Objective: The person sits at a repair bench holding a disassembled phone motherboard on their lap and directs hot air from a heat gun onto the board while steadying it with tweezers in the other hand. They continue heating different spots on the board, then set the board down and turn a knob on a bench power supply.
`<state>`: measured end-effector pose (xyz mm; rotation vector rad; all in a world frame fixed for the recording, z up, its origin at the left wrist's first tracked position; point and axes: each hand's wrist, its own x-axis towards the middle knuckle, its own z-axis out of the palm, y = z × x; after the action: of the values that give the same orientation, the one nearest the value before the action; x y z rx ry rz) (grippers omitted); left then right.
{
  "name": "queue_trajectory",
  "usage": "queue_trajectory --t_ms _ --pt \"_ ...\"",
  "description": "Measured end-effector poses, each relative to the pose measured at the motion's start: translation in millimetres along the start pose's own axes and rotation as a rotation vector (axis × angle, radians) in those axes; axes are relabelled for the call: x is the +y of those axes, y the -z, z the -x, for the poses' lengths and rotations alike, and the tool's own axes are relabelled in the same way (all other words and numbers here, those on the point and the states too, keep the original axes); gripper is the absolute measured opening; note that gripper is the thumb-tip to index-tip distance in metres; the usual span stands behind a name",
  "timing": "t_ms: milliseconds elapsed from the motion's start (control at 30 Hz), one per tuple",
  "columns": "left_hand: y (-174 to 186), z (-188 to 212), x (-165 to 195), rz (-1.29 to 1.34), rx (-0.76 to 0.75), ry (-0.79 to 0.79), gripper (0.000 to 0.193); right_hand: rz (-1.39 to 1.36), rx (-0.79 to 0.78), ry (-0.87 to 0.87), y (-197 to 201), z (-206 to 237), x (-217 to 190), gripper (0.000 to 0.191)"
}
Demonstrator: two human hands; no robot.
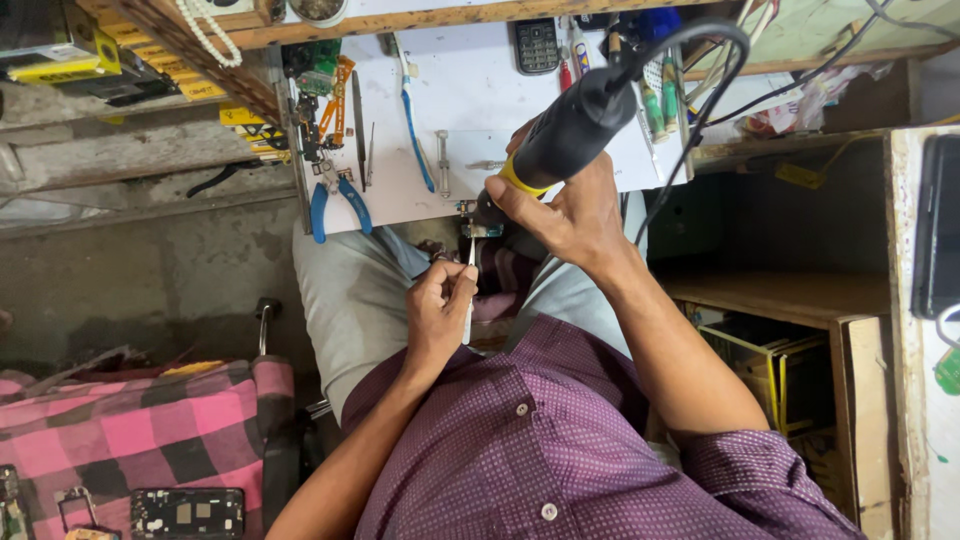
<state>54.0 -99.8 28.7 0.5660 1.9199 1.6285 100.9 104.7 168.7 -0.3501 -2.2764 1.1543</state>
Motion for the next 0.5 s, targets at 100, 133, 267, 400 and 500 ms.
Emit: queue_trajectory --t_ms 100,133,267,400,500 --pt "-0.1 0.1 -1.2 -0.011 0.001 -0.003 0.017 -0.011 -0.008 -0.024 1.5 0.1 0.6 0.031" --pt "0.4 0.6 -1.7 -0.005 0.002 -0.007 0.017 -0.025 -0.014 -0.037 1.0 0.5 0.6 0.031" --pt "-0.2 0.1 -4.3 0.059 -0.017 0.004 0.018 -0.025 0.001 -0.003 -0.3 1.4 1.2 0.03" --pt "-0.3 -0.1 -5.9 0.027 -0.008 0.014 0.018 -0.027 -0.006 -0.006 0.1 1.2 1.8 0.03" --pt "0.1 -0.1 -5.5 0.009 -0.01 -0.019 0.018 -0.028 0.011 -0.011 0.9 1.2 1.5 0.031"
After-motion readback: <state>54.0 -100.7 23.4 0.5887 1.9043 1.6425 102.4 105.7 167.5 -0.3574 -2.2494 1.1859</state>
